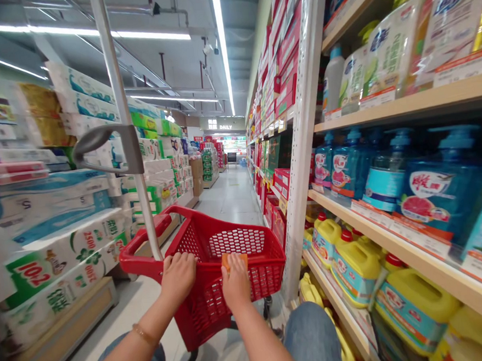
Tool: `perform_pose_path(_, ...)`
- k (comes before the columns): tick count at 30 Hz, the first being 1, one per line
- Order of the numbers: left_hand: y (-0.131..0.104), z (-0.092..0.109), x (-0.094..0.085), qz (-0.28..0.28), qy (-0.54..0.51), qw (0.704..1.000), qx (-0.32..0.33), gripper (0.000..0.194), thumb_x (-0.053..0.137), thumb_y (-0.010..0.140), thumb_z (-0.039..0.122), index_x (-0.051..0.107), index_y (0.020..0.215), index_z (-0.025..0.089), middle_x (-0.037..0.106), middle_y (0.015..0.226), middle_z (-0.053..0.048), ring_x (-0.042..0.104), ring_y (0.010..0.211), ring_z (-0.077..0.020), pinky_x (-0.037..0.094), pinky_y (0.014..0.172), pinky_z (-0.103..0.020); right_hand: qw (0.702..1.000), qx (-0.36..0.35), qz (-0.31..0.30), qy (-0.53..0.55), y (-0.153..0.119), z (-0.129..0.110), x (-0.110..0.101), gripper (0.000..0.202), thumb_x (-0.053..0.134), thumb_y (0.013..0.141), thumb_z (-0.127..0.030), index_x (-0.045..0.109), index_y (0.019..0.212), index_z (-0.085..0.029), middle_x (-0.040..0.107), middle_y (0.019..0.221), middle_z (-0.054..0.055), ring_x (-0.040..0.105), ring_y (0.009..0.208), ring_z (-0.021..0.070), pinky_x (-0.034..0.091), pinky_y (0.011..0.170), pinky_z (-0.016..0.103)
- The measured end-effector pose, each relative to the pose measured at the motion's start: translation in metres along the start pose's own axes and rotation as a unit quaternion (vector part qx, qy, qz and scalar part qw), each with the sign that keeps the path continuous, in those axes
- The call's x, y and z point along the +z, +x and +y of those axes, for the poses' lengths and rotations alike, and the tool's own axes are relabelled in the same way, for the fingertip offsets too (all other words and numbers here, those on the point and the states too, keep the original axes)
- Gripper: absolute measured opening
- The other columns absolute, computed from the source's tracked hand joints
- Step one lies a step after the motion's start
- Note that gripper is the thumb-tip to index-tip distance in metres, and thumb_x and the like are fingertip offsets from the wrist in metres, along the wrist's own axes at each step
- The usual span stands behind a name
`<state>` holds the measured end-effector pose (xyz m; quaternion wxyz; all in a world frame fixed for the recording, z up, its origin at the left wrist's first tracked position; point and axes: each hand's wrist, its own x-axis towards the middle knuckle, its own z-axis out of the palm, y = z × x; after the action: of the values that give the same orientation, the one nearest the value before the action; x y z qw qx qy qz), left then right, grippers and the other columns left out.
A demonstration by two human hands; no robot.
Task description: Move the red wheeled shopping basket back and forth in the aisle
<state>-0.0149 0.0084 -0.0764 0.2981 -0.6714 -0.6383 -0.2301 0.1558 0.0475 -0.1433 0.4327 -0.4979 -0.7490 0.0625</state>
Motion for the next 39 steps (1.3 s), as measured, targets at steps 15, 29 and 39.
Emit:
perform_pose_path(15,-0.004,-0.072,-0.014,0.150,-0.057,0.983,-0.090,0.037,0.042,0.090,0.047,0.058,0.103,0.017,0.060,0.110,-0.015,0.042,0.124,-0.0327,0.030,0.102,-0.049,0.998,-0.024,0.019,0.048,0.003,0.024,-0.015,0.043,0.036,0.097,-0.033,0.054,0.133,-0.017,0.054,0.136,0.010,0.046,0.130,0.0211,0.033,0.111,0.046)
perform_pose_path(29,0.009,-0.069,-0.037,-0.012,0.020,0.999,-0.023,0.051,0.031,0.095,0.048,0.064,0.072,0.018,0.065,0.072,-0.009,0.057,0.080,-0.0254,0.034,0.078,-0.039,0.986,-0.102,-0.016,0.132,0.015,-0.071,0.014,0.046,0.039,0.097,-0.032,0.045,0.140,-0.020,0.047,0.143,0.006,0.038,0.135,0.0194,0.030,0.114,0.042)
perform_pose_path(39,0.019,-0.073,-0.044,-0.037,-0.001,0.999,0.022,0.049,0.035,0.094,0.049,0.066,0.067,0.021,0.070,0.069,-0.006,0.063,0.073,-0.0215,0.035,0.083,-0.038,0.994,0.017,0.032,0.099,0.027,-0.007,0.006,0.048,0.033,0.097,-0.039,0.055,0.132,-0.014,0.054,0.136,0.013,0.043,0.132,0.0232,0.032,0.111,0.046)
